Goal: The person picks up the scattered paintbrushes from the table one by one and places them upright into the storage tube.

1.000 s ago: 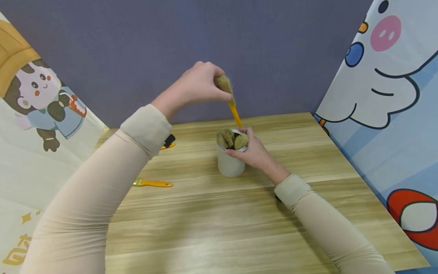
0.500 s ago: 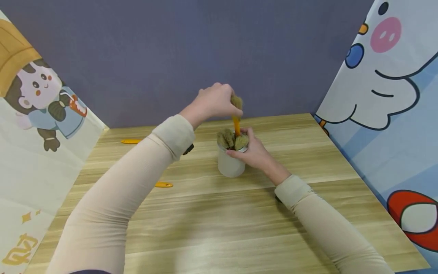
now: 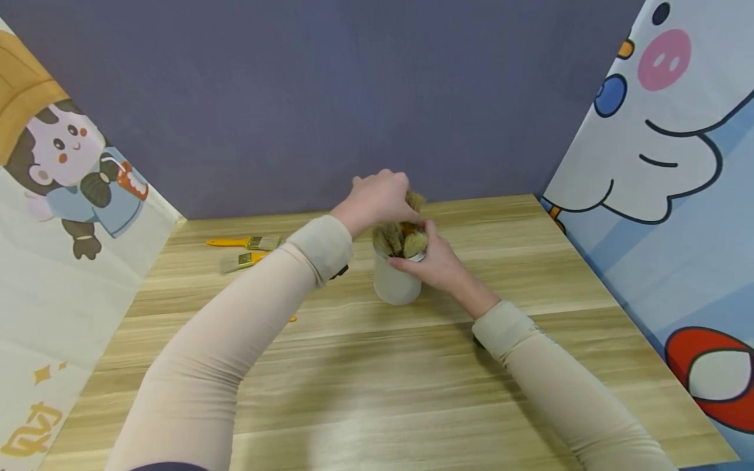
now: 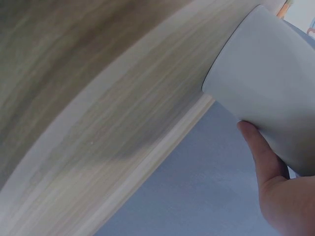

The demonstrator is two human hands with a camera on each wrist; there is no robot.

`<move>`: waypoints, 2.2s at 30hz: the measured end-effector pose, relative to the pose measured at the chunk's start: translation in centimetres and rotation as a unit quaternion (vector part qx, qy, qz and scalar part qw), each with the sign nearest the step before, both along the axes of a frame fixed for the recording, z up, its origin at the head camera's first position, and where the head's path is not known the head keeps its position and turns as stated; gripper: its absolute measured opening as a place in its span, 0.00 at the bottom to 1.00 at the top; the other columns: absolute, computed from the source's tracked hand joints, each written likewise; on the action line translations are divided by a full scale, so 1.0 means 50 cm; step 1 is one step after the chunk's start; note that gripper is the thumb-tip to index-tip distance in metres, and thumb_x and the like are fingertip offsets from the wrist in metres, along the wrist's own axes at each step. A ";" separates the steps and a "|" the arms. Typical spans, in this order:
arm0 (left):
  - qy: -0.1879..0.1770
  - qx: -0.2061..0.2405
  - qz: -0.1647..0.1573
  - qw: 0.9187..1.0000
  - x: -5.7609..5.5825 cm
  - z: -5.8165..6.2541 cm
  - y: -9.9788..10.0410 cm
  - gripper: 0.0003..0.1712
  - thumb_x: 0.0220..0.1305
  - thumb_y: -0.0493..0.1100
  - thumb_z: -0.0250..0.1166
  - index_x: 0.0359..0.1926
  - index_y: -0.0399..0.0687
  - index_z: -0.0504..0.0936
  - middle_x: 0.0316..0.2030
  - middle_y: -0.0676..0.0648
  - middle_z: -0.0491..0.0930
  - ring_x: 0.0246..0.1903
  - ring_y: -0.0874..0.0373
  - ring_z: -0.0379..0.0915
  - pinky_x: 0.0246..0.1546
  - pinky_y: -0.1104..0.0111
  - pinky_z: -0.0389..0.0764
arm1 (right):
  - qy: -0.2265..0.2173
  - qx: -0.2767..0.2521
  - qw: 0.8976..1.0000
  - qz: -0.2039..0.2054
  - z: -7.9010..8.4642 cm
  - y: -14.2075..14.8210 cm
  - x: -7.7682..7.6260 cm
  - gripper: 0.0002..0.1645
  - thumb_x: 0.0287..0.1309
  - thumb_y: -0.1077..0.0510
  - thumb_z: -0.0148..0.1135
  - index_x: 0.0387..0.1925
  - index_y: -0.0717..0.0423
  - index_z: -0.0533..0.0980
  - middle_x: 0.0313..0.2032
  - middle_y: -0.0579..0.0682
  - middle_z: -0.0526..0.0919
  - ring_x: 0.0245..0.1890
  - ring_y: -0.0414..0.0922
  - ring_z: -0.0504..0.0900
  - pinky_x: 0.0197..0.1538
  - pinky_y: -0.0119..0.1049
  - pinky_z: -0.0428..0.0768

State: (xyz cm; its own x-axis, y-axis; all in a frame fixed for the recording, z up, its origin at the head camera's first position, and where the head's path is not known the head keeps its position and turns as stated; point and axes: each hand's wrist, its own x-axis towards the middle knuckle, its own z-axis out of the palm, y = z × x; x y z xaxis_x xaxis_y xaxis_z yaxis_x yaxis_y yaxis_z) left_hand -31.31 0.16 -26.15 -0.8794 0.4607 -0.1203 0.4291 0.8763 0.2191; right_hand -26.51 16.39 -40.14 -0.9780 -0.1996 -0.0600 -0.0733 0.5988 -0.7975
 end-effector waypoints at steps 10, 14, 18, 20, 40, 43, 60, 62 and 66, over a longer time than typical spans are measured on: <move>0.012 -0.010 -0.001 1.000 0.006 -0.024 -0.005 0.22 0.66 0.67 0.72 0.35 0.56 0.84 0.36 0.52 0.82 0.39 0.53 0.80 0.74 0.24 0.53 | 0.017 -0.013 1.000 0.007 -0.001 0.000 0.002 0.66 0.55 0.24 0.73 0.80 0.48 0.50 0.75 0.62 0.69 0.73 0.59 0.74 0.69 0.62 0.77; 0.008 -0.020 -0.004 1.000 0.005 -0.038 -0.007 0.19 0.67 0.66 0.72 0.35 0.58 0.85 0.34 0.53 0.84 0.38 0.53 0.80 0.74 0.24 0.53 | 0.020 -0.024 0.999 0.012 0.001 -0.001 0.002 0.61 0.57 0.28 0.74 0.78 0.48 0.52 0.72 0.61 0.72 0.69 0.58 0.78 0.66 0.59 0.81; 0.005 -0.019 -0.005 1.000 0.006 -0.046 -0.005 0.17 0.68 0.64 0.72 0.36 0.59 0.87 0.33 0.54 0.84 0.38 0.54 0.81 0.74 0.24 0.54 | 0.016 -0.024 0.999 0.013 0.001 -0.001 0.002 0.61 0.58 0.29 0.74 0.78 0.48 0.52 0.72 0.61 0.72 0.69 0.58 0.78 0.65 0.59 0.81; 0.005 -0.013 -0.006 1.000 0.007 -0.046 -0.004 0.16 0.68 0.63 0.72 0.36 0.59 0.87 0.33 0.54 0.85 0.38 0.54 0.81 0.74 0.23 0.53 | 0.012 -0.021 1.000 0.010 0.001 -0.001 0.001 0.61 0.57 0.28 0.74 0.78 0.47 0.52 0.72 0.61 0.72 0.69 0.58 0.78 0.65 0.59 0.81; -0.030 0.038 0.006 0.999 -0.002 0.009 -0.031 0.21 0.70 0.67 0.69 0.42 0.57 0.88 0.44 0.53 0.86 0.49 0.51 0.82 0.73 0.25 0.57 | -0.005 -0.003 1.000 -0.005 -0.006 0.001 -0.003 0.71 0.53 0.21 0.72 0.82 0.47 0.47 0.81 0.63 0.58 0.79 0.63 0.65 0.73 0.66 0.72; -0.023 0.043 0.014 0.999 -0.009 0.034 -0.051 0.24 0.71 0.69 0.66 0.47 0.57 0.88 0.50 0.52 0.86 0.54 0.49 0.81 0.73 0.26 0.59 | -0.008 0.002 1.000 -0.008 -0.005 0.000 -0.004 0.70 0.53 0.22 0.72 0.81 0.48 0.47 0.80 0.65 0.59 0.79 0.64 0.65 0.73 0.67 0.71; -0.030 0.072 0.090 0.993 -0.067 0.069 -0.303 0.33 0.71 0.68 0.66 0.59 0.46 0.85 0.63 0.41 0.81 0.65 0.42 0.74 0.64 0.45 0.78 | 0.013 0.011 1.000 -0.020 -0.002 -0.007 0.000 0.67 0.54 0.27 0.76 0.80 0.48 0.50 0.78 0.68 0.63 0.78 0.65 0.66 0.73 0.66 0.72; -0.039 0.067 0.100 0.992 -0.072 0.053 -0.334 0.34 0.71 0.67 0.67 0.60 0.44 0.84 0.65 0.39 0.80 0.66 0.40 0.73 0.65 0.43 0.77 | 0.017 0.011 1.000 -0.021 -0.003 -0.006 0.001 0.67 0.54 0.27 0.76 0.80 0.48 0.50 0.77 0.68 0.64 0.77 0.65 0.67 0.73 0.66 0.72; -0.059 0.057 0.112 0.990 -0.081 0.017 -0.393 0.38 0.71 0.67 0.67 0.64 0.40 0.81 0.67 0.35 0.78 0.67 0.36 0.73 0.67 0.40 0.75 | 0.016 0.014 1.000 -0.021 -0.004 -0.005 0.001 0.68 0.54 0.26 0.76 0.81 0.48 0.50 0.78 0.68 0.63 0.78 0.66 0.66 0.73 0.66 0.72</move>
